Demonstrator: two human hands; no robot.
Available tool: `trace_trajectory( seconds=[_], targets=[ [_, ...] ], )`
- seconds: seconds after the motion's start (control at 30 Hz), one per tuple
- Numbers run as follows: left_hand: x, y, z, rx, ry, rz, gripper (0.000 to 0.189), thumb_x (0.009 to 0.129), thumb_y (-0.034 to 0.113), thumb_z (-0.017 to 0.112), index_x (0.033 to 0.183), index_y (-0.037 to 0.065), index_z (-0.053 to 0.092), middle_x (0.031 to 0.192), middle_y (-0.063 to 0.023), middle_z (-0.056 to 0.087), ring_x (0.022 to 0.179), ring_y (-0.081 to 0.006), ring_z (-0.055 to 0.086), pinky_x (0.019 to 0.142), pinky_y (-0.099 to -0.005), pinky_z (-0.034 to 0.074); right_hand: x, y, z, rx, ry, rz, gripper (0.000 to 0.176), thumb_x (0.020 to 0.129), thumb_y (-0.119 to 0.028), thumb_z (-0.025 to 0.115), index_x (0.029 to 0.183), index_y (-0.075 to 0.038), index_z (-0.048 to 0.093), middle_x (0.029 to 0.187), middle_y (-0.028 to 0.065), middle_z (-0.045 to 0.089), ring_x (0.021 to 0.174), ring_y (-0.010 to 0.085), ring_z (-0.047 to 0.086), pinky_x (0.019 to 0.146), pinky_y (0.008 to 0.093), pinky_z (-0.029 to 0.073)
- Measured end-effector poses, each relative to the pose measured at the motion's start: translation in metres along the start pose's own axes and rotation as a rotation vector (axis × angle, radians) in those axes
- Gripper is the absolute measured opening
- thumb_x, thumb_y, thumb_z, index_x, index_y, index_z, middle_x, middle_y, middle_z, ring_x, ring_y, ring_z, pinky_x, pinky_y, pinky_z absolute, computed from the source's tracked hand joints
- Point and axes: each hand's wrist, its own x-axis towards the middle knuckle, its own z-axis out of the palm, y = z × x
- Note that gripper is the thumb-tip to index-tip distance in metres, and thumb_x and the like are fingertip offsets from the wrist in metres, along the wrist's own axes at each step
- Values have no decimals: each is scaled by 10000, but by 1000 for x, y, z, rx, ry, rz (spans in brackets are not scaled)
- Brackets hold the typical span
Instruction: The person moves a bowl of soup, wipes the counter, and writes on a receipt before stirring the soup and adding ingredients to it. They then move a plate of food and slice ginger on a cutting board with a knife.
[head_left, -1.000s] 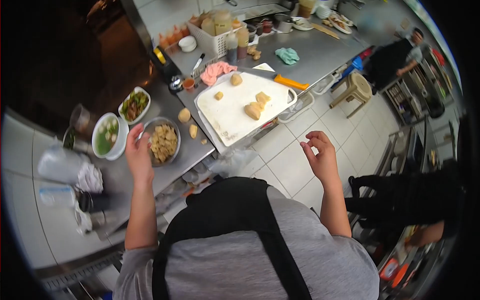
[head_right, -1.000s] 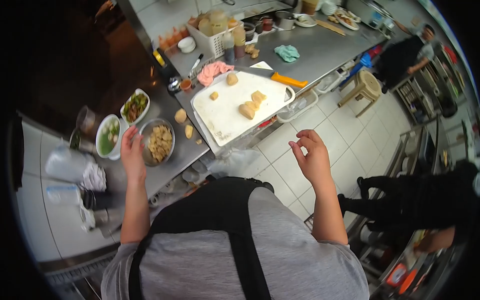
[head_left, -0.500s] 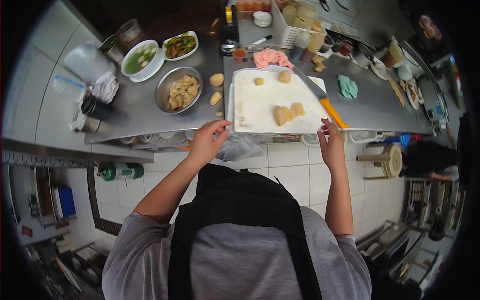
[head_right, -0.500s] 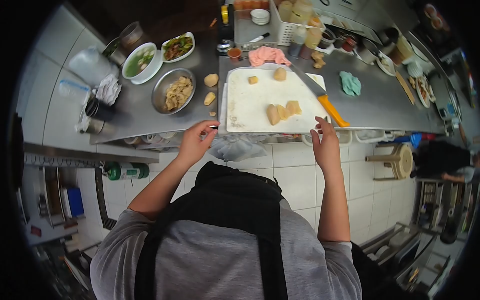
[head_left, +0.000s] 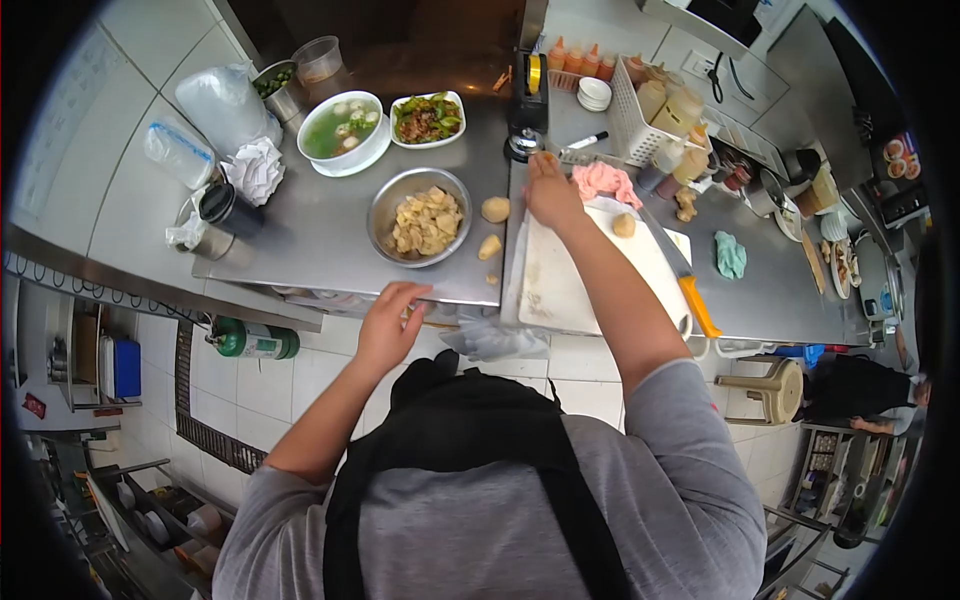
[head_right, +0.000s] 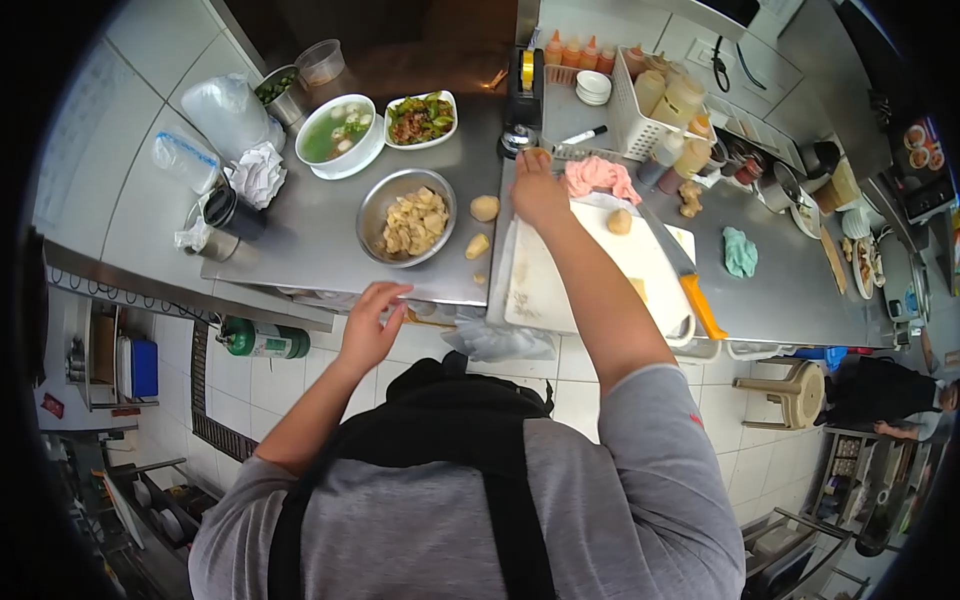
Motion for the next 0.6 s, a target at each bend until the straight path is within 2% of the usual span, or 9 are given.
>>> trace_trajectory(
  seconds=[0.07, 0.13, 0.27, 0.3, 0.33, 0.4, 0.47, 0.53, 0.6],
  targets=[
    [-8, -13, -9, -88, 5, -72, 256, 887, 46, 612, 1139, 80, 644, 1104, -114, 619, 863, -222, 647, 721, -333, 527, 34, -7, -3, -20, 77, 56, 627, 974, -335, 485, 1512, -105, 256, 1581, 59, 251, 1460, 274, 224, 1109, 583, 292],
    [-16, -31, -17, -94, 2, -118, 239, 891, 44, 609, 1124, 78, 652, 1058, -109, 634, 825, -216, 646, 703, -320, 521, 58, -10, -5, -69, 276, 49, 677, 966, -382, 502, 1526, -123, 224, 1598, 34, 212, 1475, 265, 182, 1125, 581, 265],
    [-13, -64, -34, -136, 7, -214, 213, 894, 36, 606, 1093, 76, 668, 921, -90, 663, 749, -206, 634, 665, -294, 504, 76, -19, -3, -78, 195, 147, 681, 952, -430, 517, 1509, -115, 283, 1601, 18, 208, 1473, 261, 186, 1112, 645, 216],
    [-8, -67, -38, -109, -13, -223, 201, 895, 34, 604, 1080, 68, 672, 890, -89, 662, 721, -210, 627, 670, -298, 505, 74, -22, -3, -26, 365, 123, 632, 952, -424, 517, 1484, -131, 341, 1584, 29, 256, 1458, 271, 232, 1097, 665, 210],
    [-2, -71, -39, -120, -44, -220, 201, 895, 34, 604, 1080, 68, 672, 890, -89, 662, 721, -210, 627, 670, -298, 505, 69, -21, -4, -30, 350, 152, 632, 952, -424, 517, 1484, -131, 341, 1584, 29, 256, 1458, 271, 232, 1097, 665, 210],
    [14, -73, -40, -126, -40, -76, 186, 892, 26, 603, 1062, 57, 676, 876, -97, 659, 722, -212, 627, 671, -298, 506, 53, -16, -10, 51, 451, 91, 535, 945, -397, 529, 1418, -159, 453, 1533, 40, 361, 1414, 261, 326, 1076, 651, 246],
    [28, -68, -37, -136, -122, -35, 177, 881, 16, 610, 1040, 49, 681, 859, -99, 656, 740, -230, 637, 679, -311, 516, 12, 3, -18, 167, 538, 126, 367, 912, -293, 583, 1257, -174, 611, 1427, 55, 495, 1281, 241, 486, 1025, 613, 319],
    [46, -64, -25, -151, -156, 192, 180, 865, 7, 621, 1027, 55, 684, 854, -97, 654, 761, -250, 647, 680, -327, 524, -42, 51, -24, 142, 556, 215, 384, 905, -256, 601, 1283, -192, 588, 1383, 42, 539, 1233, 271, 540, 978, 604, 376],
    [58, -50, -15, -201, -208, 231, 181, 853, 8, 632, 1018, 61, 686, 872, -94, 660, 776, -264, 651, 680, -340, 530, -101, 117, -22, 70, 461, 399, 417, 909, -230, 583, 1321, -184, 541, 1376, 81, 526, 1253, 278, 510, 985, 560, 404]
  ],
)
